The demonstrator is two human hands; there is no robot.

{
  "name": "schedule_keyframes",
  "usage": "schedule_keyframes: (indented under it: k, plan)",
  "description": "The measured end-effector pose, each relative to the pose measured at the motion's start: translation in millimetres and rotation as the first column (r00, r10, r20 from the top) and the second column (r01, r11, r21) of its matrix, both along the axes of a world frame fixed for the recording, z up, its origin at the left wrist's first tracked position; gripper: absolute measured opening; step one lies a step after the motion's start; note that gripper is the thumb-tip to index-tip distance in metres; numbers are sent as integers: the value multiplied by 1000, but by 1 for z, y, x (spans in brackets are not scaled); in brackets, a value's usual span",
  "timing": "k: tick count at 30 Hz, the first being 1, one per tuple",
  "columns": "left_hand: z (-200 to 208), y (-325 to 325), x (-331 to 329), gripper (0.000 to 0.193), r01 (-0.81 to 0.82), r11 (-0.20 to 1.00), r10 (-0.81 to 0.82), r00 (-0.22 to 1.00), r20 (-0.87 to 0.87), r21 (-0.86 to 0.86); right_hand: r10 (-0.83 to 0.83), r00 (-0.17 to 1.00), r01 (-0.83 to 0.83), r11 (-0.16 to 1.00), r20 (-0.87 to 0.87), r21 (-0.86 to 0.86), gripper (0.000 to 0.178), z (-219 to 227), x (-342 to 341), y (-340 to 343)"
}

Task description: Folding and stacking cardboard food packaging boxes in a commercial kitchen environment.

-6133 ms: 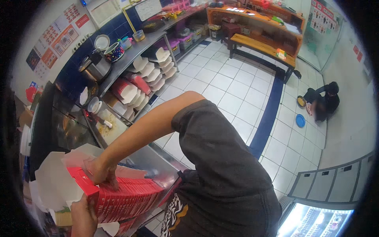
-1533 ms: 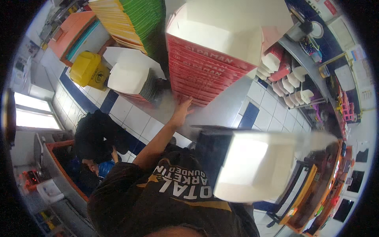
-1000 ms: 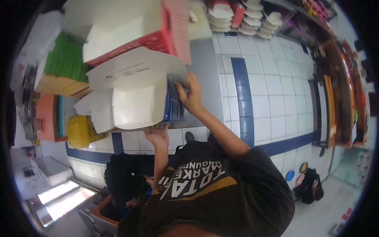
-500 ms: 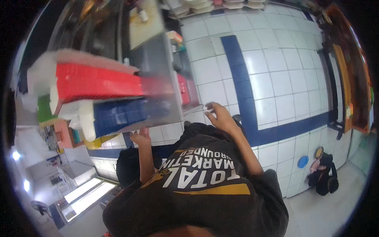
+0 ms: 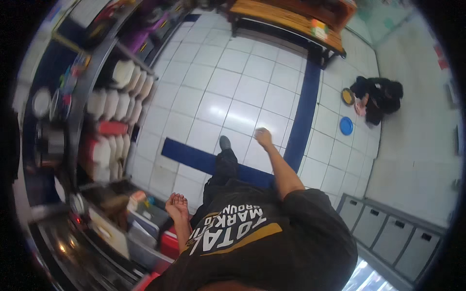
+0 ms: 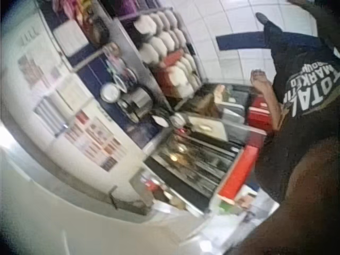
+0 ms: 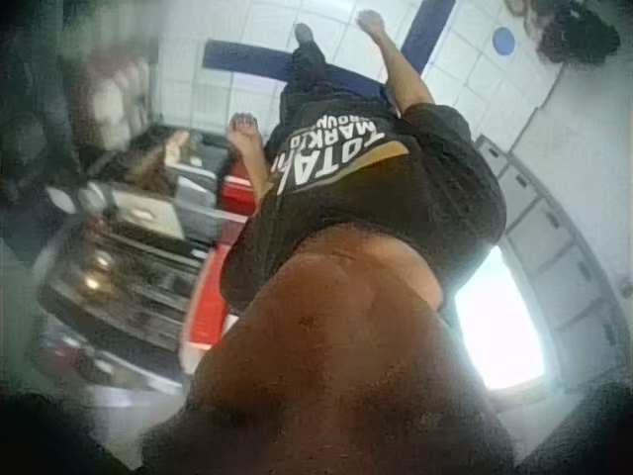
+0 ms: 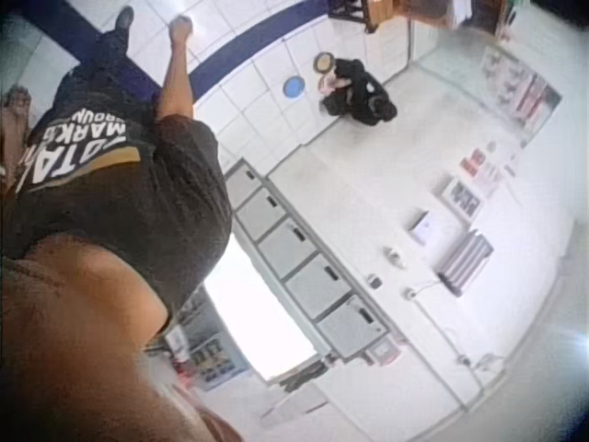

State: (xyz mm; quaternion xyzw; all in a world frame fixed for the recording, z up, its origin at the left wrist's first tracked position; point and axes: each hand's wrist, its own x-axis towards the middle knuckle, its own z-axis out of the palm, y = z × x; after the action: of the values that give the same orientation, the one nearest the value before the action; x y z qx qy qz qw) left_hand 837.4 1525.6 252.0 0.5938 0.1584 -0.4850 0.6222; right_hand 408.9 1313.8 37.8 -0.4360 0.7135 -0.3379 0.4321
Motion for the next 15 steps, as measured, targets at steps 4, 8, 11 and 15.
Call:
schedule_keyframes:
  k: [4,8,11,15]
  plan:
    - [-10,-181,22,28,188,972,-195,980,-39,-141,704,365,-442,707,-609,553,19,-29,-107,47]
    - [36,-386,-36,23,400,908,-396,917,51,-125,478,623,-243,871,-619,428,20,-40,-137,109]
    - [56,-508,-84,18,623,735,-630,773,68,-269,134,941,67,826,-310,560,23,-45,-141,134]
    - [75,-627,-165,16,770,521,-778,606,166,-367,473,873,-218,599,-121,771,29,-53,-105,57]
